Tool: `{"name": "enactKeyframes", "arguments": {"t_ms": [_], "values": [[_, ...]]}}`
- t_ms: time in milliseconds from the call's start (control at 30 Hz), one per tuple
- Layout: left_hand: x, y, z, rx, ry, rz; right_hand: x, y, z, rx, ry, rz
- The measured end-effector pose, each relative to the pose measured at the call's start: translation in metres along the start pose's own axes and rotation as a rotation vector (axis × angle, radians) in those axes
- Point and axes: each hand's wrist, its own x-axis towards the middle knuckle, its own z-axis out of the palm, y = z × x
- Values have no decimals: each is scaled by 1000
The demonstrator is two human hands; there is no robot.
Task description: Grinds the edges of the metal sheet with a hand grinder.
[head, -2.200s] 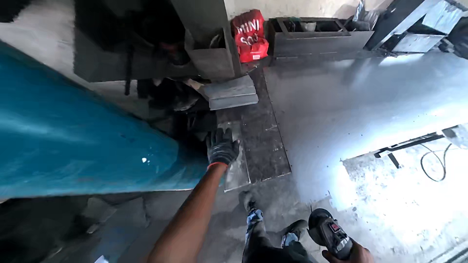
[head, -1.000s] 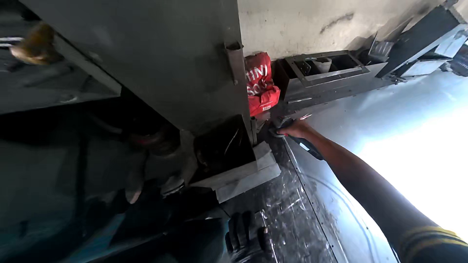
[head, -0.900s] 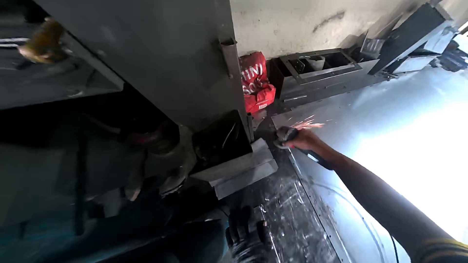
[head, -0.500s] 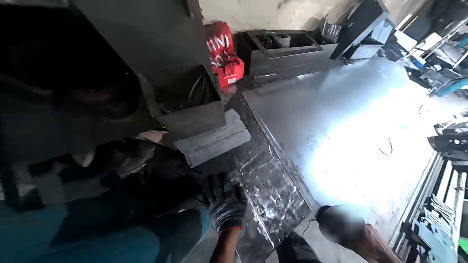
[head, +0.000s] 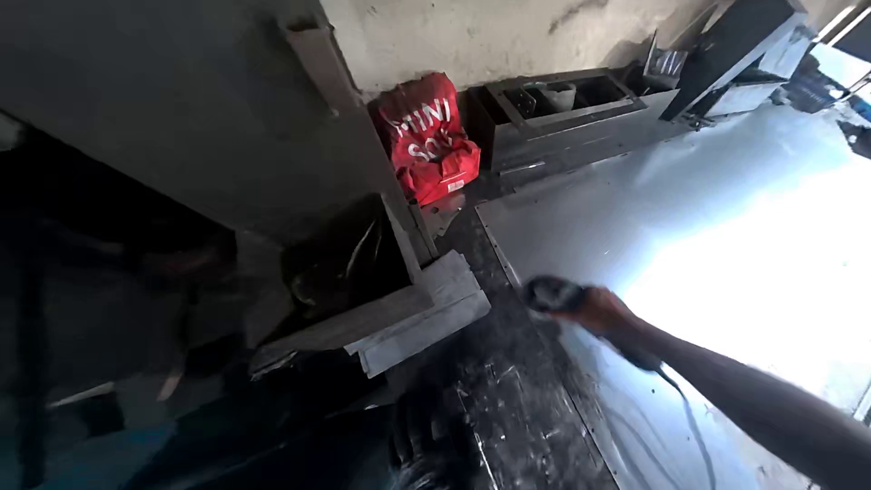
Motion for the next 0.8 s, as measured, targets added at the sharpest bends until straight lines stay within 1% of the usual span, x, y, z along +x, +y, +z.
{"name": "enactKeyframes", "arguments": {"t_ms": [67, 100, 167, 200, 233, 300, 367, 400, 467, 500, 533, 567, 600, 633, 700, 733, 800], "values": [[1, 9, -21, -6, -87, -19, 69, -43, -32, 83, -5, -7], [1, 11, -26, -5, -105, -21, 99, -61, -44, 112, 10, -3], [0, 8, -20, -25, -69, -14, 150, -87, -65, 127, 56, -24], [0, 7, -17, -29, -57, -11, 166, -96, -73, 127, 75, -30], [-1, 7, -16, -22, -71, -16, 176, -102, -80, 136, 90, -29], [-2, 6, -14, -5, -93, -29, 178, -101, -82, 151, 105, -21], [-3, 4, -9, -3, -76, -41, 164, -82, -70, 157, 97, -20], [-2, 4, -8, -3, -75, -47, 143, -69, -63, 151, 82, -12], [1, 6, -17, -16, -97, -38, 82, -38, -42, 130, 54, 39], [2, 8, -22, -13, -107, -28, 47, -20, -30, 102, 34, 73], [2, 9, -25, -13, -106, -8, 3, -2, -18, 76, -20, 117], [0, 8, -25, 0, -107, 5, -43, 20, 0, 46, -31, 127], [0, 6, -23, 5, -112, 5, -78, 57, 36, -18, 140, 37], [-1, 6, -21, 4, -113, 1, -110, 79, 55, -40, 136, 68], [-3, 5, -19, 1, -105, -3, -174, 106, 74, -70, -67, 259], [-3, 5, -20, -1, -104, -2, -204, 121, 87, -81, -129, 330], [-3, 5, -22, -9, -118, -6, -259, 152, 119, -100, -140, 408]]}}
